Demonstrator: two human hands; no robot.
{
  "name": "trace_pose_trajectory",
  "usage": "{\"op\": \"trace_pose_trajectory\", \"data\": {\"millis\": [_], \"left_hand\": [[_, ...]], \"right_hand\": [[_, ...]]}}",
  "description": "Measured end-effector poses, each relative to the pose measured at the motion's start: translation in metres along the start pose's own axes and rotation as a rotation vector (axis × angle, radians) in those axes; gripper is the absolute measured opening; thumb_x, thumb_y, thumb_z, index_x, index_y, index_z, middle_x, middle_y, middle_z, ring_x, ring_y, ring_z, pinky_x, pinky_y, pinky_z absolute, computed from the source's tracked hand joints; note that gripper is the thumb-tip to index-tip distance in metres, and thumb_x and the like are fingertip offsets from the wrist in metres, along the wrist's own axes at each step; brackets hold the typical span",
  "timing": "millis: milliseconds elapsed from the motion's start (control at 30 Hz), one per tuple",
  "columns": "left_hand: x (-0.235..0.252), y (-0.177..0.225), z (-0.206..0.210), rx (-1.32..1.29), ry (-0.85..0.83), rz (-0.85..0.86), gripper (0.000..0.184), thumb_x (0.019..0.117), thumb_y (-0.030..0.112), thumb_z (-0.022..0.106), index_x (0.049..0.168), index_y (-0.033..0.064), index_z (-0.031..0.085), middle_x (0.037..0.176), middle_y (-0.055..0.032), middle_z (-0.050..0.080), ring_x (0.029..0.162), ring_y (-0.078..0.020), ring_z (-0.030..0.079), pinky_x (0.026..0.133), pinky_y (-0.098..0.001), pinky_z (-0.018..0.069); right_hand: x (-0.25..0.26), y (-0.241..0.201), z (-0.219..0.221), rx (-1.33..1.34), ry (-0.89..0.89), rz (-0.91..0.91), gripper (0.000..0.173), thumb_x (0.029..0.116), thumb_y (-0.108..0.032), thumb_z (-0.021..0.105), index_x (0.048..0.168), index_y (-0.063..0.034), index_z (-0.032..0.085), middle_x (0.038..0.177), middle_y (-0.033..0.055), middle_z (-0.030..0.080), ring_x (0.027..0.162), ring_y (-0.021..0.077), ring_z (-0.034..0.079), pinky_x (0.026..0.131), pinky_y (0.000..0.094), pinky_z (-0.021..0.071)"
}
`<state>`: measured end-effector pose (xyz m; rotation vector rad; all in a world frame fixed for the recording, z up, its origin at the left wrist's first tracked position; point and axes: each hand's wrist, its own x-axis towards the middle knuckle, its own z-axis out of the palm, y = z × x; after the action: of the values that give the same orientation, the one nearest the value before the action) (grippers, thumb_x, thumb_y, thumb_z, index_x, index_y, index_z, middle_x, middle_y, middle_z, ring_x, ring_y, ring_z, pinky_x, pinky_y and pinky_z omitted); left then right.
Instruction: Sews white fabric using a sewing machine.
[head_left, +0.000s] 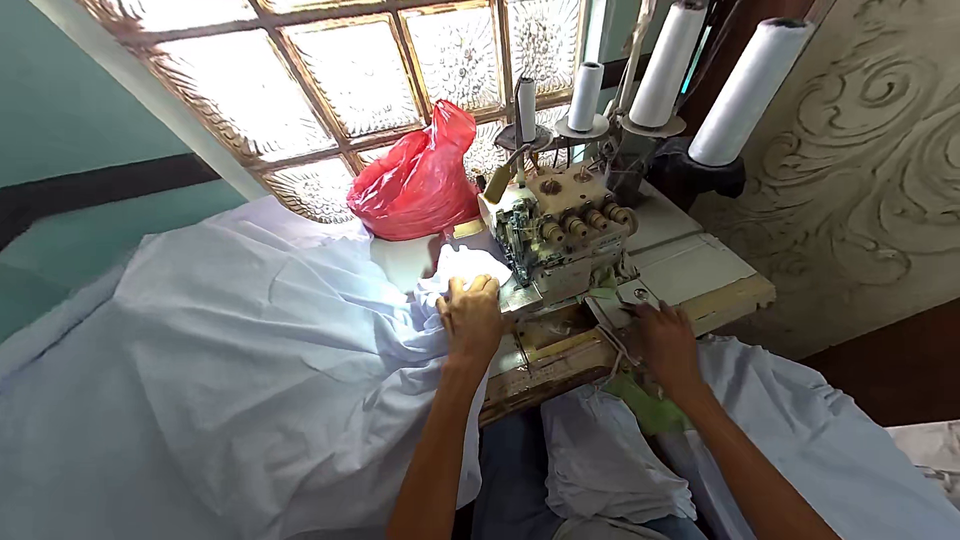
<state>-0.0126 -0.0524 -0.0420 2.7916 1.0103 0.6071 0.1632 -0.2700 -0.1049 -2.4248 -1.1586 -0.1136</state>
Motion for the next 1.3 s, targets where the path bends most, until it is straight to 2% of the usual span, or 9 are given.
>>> {"op": "trace_pose_trajectory", "data": {"millis": [67, 133, 300, 567, 667, 767, 900, 1200, 1300], "left_hand": [[-0.012, -0.002, -0.003, -0.004, 0.039, -0.002, 0.022, 0.0972, 0.003, 0.061, 0.113, 0.0033, 0.076, 0.123, -0.0150, 0.071, 0.118, -0.0462, 0.059, 0.086, -0.0649, 0.0446], [-0.028, -0.002, -0.006, -0.004, 0.080, 0.008, 0.023, 0.0948, -0.001, 0.061, 0.111, 0.0031, 0.077, 0.121, -0.0154, 0.072, 0.115, -0.0455, 0.062, 0.086, -0.0636, 0.0456], [-0.047, 0.002, -0.009, 0.018, 0.102, 0.021, 0.024, 0.0957, -0.002, 0.059, 0.110, 0.0027, 0.077, 0.120, -0.0155, 0.073, 0.111, -0.0434, 0.063, 0.085, -0.0597, 0.0453], [-0.046, -0.005, -0.006, -0.049, 0.100, 0.045, 0.018, 0.0980, 0.011, 0.065, 0.109, 0.0023, 0.076, 0.116, -0.0163, 0.070, 0.108, -0.0431, 0.061, 0.085, -0.0599, 0.0446], [-0.047, -0.005, -0.005, -0.087, 0.110, 0.054, 0.017, 0.0971, 0.009, 0.065, 0.108, 0.0011, 0.075, 0.114, -0.0170, 0.070, 0.108, -0.0444, 0.060, 0.084, -0.0614, 0.0444], [-0.043, -0.005, -0.004, -0.119, 0.101, 0.014, 0.018, 0.0971, 0.008, 0.064, 0.109, 0.0022, 0.076, 0.114, -0.0161, 0.071, 0.108, -0.0432, 0.061, 0.086, -0.0606, 0.0432], [-0.043, -0.004, -0.005, -0.139, 0.091, -0.008, 0.018, 0.0974, 0.008, 0.063, 0.108, 0.0022, 0.076, 0.114, -0.0157, 0.071, 0.109, -0.0432, 0.061, 0.087, -0.0604, 0.0431], [-0.045, -0.004, 0.000, -0.125, 0.125, -0.010, 0.017, 0.0957, 0.008, 0.064, 0.107, 0.0041, 0.076, 0.113, -0.0132, 0.072, 0.109, -0.0401, 0.061, 0.086, -0.0572, 0.0433], [-0.048, -0.011, 0.007, -0.148, 0.214, 0.027, 0.013, 0.0930, 0.013, 0.068, 0.100, 0.0044, 0.075, 0.105, -0.0139, 0.071, 0.105, -0.0401, 0.062, 0.085, -0.0572, 0.0436]], "right_hand": [[0.002, 0.009, -0.010, -0.096, -0.172, 0.123, 0.038, 0.1003, 0.008, 0.046, 0.137, 0.0130, 0.055, 0.139, 0.0349, 0.056, 0.131, 0.0528, 0.054, 0.109, 0.0636, 0.0402], [0.002, 0.008, -0.014, -0.158, -0.228, 0.128, 0.039, 0.0999, 0.010, 0.045, 0.137, 0.0125, 0.056, 0.137, 0.0347, 0.058, 0.124, 0.0525, 0.059, 0.103, 0.0617, 0.0457], [0.014, 0.017, -0.003, -0.220, -0.033, -0.035, 0.024, 0.1007, -0.002, 0.054, 0.107, 0.0174, 0.066, 0.100, 0.0371, 0.067, 0.094, 0.0552, 0.068, 0.078, 0.0625, 0.0543], [0.034, -0.009, -0.017, 0.015, -0.192, 0.322, 0.034, 0.1102, -0.012, 0.040, 0.134, 0.0094, 0.050, 0.110, 0.0340, 0.066, 0.106, 0.0522, 0.065, 0.090, 0.0652, 0.0490], [0.026, -0.042, -0.027, 0.190, -0.156, 0.168, 0.035, 0.1114, -0.014, 0.038, 0.136, 0.0085, 0.048, 0.099, 0.0326, 0.065, 0.090, 0.0499, 0.066, 0.080, 0.0639, 0.0517], [0.029, -0.083, -0.037, 0.221, -0.143, -0.096, 0.036, 0.1098, -0.028, 0.048, 0.128, 0.0038, 0.050, 0.087, 0.0229, 0.062, 0.072, 0.0387, 0.063, 0.064, 0.0556, 0.0525], [0.058, -0.138, -0.038, 0.046, -0.224, -0.228, 0.035, 0.1028, -0.023, 0.063, 0.120, 0.0070, 0.060, 0.110, 0.0262, 0.065, 0.094, 0.0416, 0.067, 0.079, 0.0589, 0.0528], [0.069, -0.153, -0.017, -0.108, -0.129, -0.256, 0.026, 0.1024, -0.019, 0.057, 0.107, 0.0056, 0.063, 0.096, 0.0252, 0.068, 0.088, 0.0440, 0.069, 0.069, 0.0588, 0.0515], [0.044, -0.130, -0.021, 0.022, 0.020, -0.320, 0.029, 0.1051, -0.021, 0.057, 0.114, 0.0068, 0.061, 0.099, 0.0256, 0.066, 0.081, 0.0424, 0.068, 0.065, 0.0567, 0.0532]]}}
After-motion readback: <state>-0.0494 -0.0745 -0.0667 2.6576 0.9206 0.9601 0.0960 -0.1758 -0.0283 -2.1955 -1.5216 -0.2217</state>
